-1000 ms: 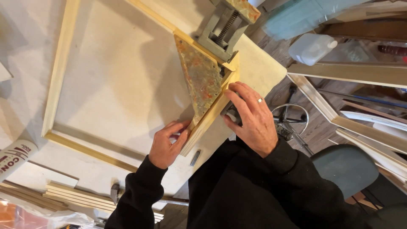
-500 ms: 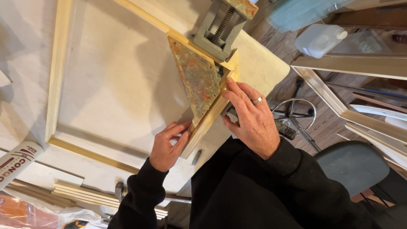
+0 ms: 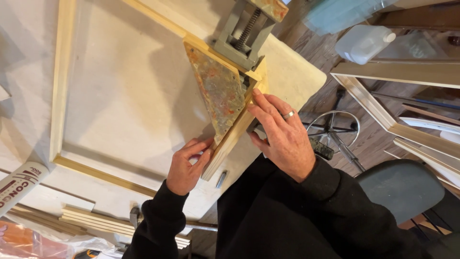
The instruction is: The person applies wood glue to the end of a wooden frame strip, fits the strips together into a rectangular frame on the workbench, positions a corner clamp with a triangular guide against the joint, tightens the clamp screw, and uses a hammer to drive fasteners into the mitered corner, repeating the clamping and nailing at frame corners.
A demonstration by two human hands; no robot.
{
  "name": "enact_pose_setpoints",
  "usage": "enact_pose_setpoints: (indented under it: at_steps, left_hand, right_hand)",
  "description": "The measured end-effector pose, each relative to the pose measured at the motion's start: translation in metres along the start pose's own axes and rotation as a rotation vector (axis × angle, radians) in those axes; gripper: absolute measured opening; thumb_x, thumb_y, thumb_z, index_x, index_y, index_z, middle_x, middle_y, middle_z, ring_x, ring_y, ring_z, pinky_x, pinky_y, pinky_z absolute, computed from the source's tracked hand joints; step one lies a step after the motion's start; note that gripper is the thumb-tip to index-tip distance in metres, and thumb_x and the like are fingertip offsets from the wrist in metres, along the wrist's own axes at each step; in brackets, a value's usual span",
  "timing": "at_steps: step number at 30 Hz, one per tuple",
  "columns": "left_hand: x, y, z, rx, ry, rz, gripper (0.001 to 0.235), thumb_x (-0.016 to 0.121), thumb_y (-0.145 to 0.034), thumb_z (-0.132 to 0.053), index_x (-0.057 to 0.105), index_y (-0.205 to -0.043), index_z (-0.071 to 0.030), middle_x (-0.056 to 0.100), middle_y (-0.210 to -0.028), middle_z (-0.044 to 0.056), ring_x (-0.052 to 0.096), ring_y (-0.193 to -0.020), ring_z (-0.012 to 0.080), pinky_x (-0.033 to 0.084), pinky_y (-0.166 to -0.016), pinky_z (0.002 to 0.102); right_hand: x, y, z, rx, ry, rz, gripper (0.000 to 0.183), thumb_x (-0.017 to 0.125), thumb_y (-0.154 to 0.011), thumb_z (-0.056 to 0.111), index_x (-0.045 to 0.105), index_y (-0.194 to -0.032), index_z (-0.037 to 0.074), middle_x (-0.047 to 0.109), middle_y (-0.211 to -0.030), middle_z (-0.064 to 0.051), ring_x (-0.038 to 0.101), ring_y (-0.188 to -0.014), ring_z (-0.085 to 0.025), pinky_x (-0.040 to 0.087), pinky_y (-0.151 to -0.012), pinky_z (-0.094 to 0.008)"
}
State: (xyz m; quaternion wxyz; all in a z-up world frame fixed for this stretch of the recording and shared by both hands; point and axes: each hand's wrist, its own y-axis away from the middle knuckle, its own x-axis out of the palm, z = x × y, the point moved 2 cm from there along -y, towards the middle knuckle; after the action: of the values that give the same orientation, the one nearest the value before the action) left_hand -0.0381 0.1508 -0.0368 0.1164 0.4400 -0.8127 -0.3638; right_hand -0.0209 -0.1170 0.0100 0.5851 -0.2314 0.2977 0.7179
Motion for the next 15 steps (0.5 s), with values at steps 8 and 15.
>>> enact_pose_setpoints:
  at_steps: [8, 15]
  left_hand:
    - [-0.0049, -0.0013, 0.0, -0.001, 0.027, 0.012, 0.031, 0.064, -0.098, -0.011, 0.071, -0.126, 0.001, 0.068, -0.1, 0.007, 0.067, -0.087, 0.012, 0.057, -0.079, 0.025]
    - [-0.0046, -0.0003, 0.0043, -0.001, -0.011, 0.031, 0.031, 0.065, -0.101, -0.01, 0.072, -0.127, 0.003, 0.065, -0.095, 0.008, 0.063, -0.085, 0.0137, 0.053, -0.077, 0.026]
  right_hand:
    - [0.0023, -0.0005, 0.0029, -0.004, 0.008, -0.018, 0.073, 0.088, -0.066, 0.005, 0.057, -0.132, 0.002, 0.054, -0.151, -0.014, 0.055, -0.132, -0.035, 0.049, -0.109, -0.043]
    - [0.0013, 0.0005, 0.0023, -0.014, 0.026, -0.014, 0.072, 0.087, -0.068, 0.007, 0.057, -0.133, 0.002, 0.055, -0.15, -0.016, 0.055, -0.131, -0.036, 0.049, -0.108, -0.044]
